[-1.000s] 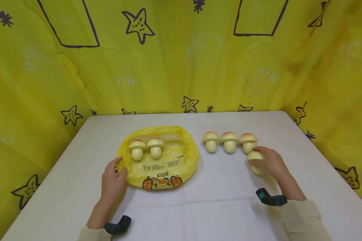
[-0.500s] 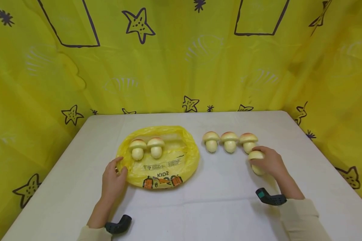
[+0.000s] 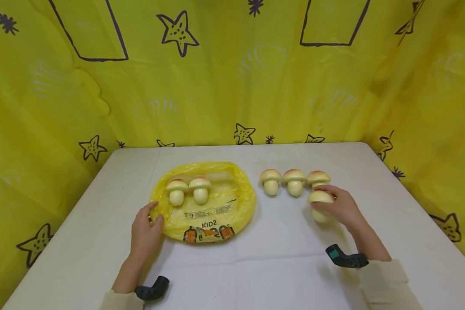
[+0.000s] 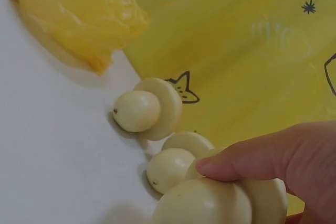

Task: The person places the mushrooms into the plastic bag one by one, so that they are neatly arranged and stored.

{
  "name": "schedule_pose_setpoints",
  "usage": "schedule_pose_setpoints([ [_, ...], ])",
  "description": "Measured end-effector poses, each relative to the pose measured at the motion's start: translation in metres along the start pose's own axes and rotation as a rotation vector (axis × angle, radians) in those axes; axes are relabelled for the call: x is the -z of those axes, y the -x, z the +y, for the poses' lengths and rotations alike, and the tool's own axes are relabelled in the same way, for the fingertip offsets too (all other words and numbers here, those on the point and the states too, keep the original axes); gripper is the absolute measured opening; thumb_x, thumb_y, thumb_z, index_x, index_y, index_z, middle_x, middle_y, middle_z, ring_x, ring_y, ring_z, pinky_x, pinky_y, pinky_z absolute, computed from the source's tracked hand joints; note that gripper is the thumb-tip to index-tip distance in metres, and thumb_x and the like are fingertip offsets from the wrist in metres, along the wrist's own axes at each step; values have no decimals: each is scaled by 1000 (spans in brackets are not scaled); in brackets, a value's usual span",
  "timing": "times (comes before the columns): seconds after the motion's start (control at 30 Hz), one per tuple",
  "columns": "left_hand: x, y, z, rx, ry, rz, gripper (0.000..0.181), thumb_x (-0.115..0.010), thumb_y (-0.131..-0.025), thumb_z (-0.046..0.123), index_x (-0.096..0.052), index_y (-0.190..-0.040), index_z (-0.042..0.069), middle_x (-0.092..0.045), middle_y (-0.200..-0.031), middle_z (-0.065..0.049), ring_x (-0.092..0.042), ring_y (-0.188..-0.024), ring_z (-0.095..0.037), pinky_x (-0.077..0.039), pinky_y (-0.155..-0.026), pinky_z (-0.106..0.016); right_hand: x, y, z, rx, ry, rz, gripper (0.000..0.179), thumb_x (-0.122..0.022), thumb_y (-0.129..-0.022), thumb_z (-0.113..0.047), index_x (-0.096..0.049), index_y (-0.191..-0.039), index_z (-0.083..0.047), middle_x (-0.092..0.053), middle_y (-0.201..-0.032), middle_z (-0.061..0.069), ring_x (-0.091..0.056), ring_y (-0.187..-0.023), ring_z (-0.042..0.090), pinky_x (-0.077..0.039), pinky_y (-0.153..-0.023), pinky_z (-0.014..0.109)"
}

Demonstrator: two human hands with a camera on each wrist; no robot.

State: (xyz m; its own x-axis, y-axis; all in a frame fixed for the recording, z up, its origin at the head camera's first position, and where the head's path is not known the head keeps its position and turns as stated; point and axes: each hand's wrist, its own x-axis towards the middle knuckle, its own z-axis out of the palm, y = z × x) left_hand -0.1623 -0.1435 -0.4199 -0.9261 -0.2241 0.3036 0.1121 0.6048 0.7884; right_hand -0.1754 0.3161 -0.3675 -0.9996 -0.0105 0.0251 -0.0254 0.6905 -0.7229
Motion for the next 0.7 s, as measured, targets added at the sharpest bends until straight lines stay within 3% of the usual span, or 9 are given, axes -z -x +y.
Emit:
schedule_pose_setpoints([
  [0.17,0,0,1,-3,0,3,38,-51,-85,7,-50,-121,-6,-48,-121,-24,-44,-114,-37,-34,-95,-48,-1,3,-10,-6,-28,-3,59,-68,-82,-28,-48,-126,6,-42,-127,31,-40,-104,37,-36,-75,39],
  [0.53,2,0,2,14,0,-12,39,-50,-85,8,-49,-122,-5,-48,-121,-23,-44,-114,-35,-34,-95,-48,-9,8,-27,55,-54,52,55,-70,-81,-26,-52,-123,4,-48,-123,24,-46,-89,16,-41,-67,21],
  [0.7,1,0,1,11,4,-11,39,-50,-85,8,-49,-122,-6,-48,-121,-23,-44,-114,-35,-34,-95,-48,-13,9,-34,70,-85,62,54,-71,-80,-24,-53,-122,3,-47,-124,21,-45,-90,15,-40,-68,20],
])
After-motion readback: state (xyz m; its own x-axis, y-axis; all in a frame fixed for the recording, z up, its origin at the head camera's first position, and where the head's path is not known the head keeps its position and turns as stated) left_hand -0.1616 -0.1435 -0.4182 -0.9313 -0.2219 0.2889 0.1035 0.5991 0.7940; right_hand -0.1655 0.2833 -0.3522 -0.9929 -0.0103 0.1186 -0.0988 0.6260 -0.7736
